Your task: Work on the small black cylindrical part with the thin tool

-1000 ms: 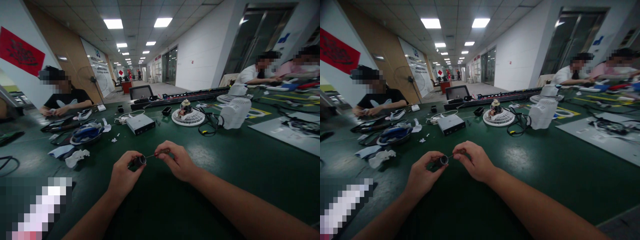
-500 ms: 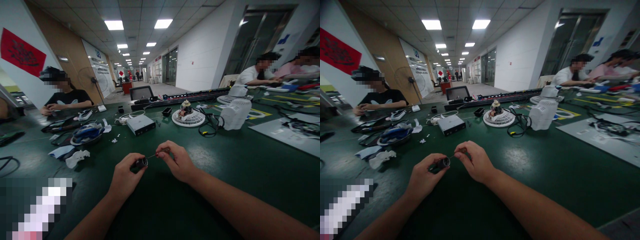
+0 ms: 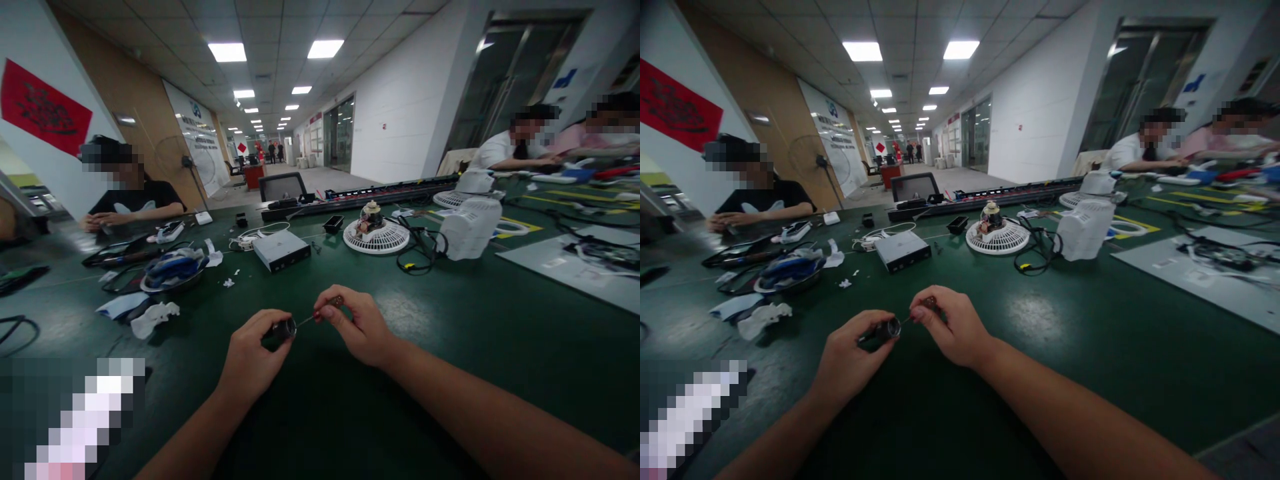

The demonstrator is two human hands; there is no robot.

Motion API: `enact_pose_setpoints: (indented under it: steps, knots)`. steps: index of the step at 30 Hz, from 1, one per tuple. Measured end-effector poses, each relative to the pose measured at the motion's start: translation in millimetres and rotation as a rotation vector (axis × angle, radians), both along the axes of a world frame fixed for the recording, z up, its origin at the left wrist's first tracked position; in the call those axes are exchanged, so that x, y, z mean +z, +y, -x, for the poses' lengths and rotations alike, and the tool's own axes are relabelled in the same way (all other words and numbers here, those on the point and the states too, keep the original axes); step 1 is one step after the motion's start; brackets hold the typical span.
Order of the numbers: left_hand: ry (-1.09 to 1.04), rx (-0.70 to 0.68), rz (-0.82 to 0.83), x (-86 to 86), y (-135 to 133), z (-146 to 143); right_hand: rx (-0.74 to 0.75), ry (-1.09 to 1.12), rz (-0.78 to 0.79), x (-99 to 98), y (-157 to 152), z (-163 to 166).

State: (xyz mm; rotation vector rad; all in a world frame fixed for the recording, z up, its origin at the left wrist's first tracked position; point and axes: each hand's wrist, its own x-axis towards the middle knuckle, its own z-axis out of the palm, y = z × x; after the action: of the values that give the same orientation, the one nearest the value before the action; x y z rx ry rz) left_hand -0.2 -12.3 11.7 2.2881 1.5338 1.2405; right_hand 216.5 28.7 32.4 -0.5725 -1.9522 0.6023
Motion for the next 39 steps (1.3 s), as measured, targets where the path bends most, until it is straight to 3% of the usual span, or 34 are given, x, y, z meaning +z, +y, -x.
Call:
enact_pose_setpoints:
  steps: [4, 8, 20, 24, 28, 33, 39]
  knots:
    - [-0.012, 0.007, -0.016, -0.9, 0.9, 0.1, -0.082, -0.009, -0.005, -1.3, 0.9, 0.7]
    - [-0.009, 0.012, -0.014, -2.4, 0.0, -0.2, -0.026, -0.016, 0.021, -1.3, 1.1, 1.7]
    - [0.024, 0.038, -0.003, 2.7, -1.2, -2.3, -0.077, -0.046, 0.035, -4.2, 3.5, 2.9]
    - [0.041, 0.071, 0.004, -0.8, 1.8, -0.5, -0.055, -0.032, -0.069, -2.5, 1.4, 1.4]
    - [0.08, 0.087, 0.04, -2.2, 4.2, 0.5, -0.135, 0.037, -0.188, 3.4, 1.0, -1.7]
    - [0.145, 0.078, 0.074, -2.3, 4.2, 1.6, -0.112, -0.282, -0.159, 2.7, 6.4, 1.3]
    - [0.154, 0.106, 0.099, -3.2, 3.6, 2.3, -0.221, -0.669, -0.056, -17.5, 18.6, 5.8]
